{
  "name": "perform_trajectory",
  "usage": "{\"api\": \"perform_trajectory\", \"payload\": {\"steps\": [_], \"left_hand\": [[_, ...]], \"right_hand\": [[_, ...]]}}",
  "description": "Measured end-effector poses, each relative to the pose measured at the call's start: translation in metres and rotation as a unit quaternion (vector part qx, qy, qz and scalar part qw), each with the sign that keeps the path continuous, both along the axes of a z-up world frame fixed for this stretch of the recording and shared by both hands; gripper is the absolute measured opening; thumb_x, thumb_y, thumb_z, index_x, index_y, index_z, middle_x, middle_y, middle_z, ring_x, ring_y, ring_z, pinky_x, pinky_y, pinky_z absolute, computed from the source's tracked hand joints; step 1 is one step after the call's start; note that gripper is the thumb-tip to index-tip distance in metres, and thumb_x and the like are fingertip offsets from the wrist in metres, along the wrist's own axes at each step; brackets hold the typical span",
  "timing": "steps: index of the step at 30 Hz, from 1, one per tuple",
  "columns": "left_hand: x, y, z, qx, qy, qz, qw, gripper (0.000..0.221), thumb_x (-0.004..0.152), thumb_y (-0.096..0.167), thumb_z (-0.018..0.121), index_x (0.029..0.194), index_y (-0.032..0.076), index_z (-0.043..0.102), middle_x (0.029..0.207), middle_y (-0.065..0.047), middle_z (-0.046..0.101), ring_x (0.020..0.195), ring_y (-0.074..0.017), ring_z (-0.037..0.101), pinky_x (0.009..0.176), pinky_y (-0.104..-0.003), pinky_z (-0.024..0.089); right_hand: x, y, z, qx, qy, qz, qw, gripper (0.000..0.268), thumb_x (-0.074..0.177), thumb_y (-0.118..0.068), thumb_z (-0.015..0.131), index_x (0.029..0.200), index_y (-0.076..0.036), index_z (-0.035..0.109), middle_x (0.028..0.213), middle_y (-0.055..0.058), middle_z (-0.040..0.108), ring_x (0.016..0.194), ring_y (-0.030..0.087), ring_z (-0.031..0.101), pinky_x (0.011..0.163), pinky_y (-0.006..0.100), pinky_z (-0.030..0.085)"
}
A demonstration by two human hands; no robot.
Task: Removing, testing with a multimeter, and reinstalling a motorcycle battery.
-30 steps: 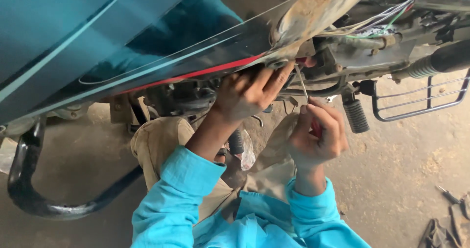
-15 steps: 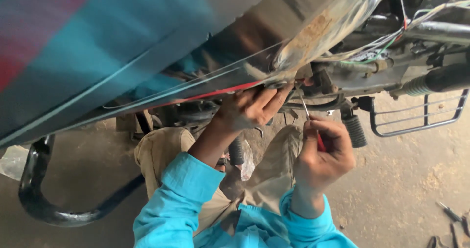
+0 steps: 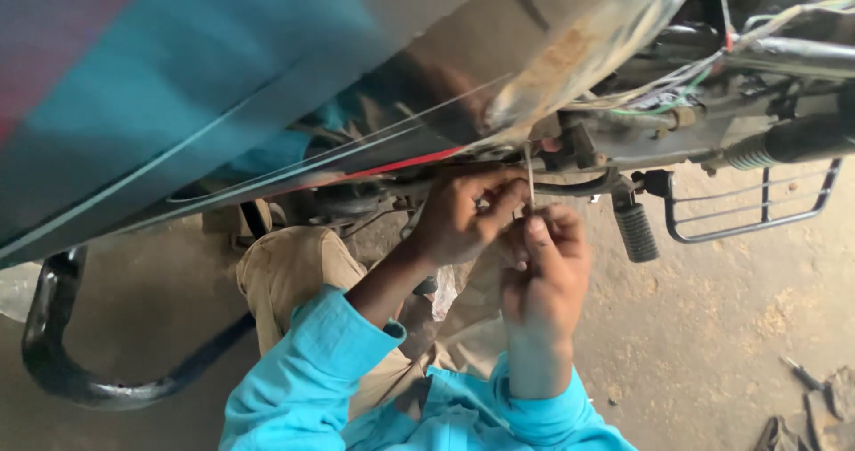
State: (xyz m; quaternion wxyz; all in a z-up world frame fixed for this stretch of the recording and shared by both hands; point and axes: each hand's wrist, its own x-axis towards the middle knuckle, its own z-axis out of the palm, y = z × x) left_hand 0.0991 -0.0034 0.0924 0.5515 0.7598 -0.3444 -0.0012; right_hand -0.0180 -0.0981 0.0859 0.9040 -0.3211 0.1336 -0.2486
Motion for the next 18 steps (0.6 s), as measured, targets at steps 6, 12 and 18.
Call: {"api": "perform_trajectory", "payload": {"steps": [6,12,18], "left_hand": [[-0.003,-0.01,-0.007,-0.238,0.427,-0.233,0.84,0.03,0.107,0.023,0.06,0.124,0.002,0.072,0.119,-0.006,0.075,0.114,-0.0144,0.067,0.104,-0.03,0.05],[-0.006,-0.02,-0.012,-0.309,0.529,-0.172,0.771,0.018,0.105,0.018,0.063,0.108,0.003,0.072,0.1,-0.008,0.075,0.099,-0.0208,0.072,0.094,-0.038,0.055],[-0.003,-0.016,-0.008,-0.222,0.504,-0.127,0.825,0.02,0.105,0.02,0.065,0.104,0.002,0.074,0.095,-0.005,0.074,0.092,-0.016,0.068,0.086,-0.035,0.053]], "right_hand": [[0.007,0.014,0.023,-0.043,0.019,-0.019,0.999,0.021,0.101,-0.003,0.062,0.121,-0.004,0.055,0.112,0.008,0.063,0.069,0.01,0.049,0.061,0.025,0.041],[-0.015,0.014,0.031,-0.478,0.178,-0.098,0.854,0.026,0.097,-0.012,0.065,0.116,0.004,0.056,0.098,0.008,0.061,0.083,0.018,0.058,0.073,0.034,0.047],[-0.027,-0.005,-0.015,-0.299,0.245,0.01,0.922,0.044,0.111,-0.028,0.055,0.084,0.002,0.07,0.064,0.003,0.057,0.057,0.015,0.048,0.051,0.03,0.038]]}}
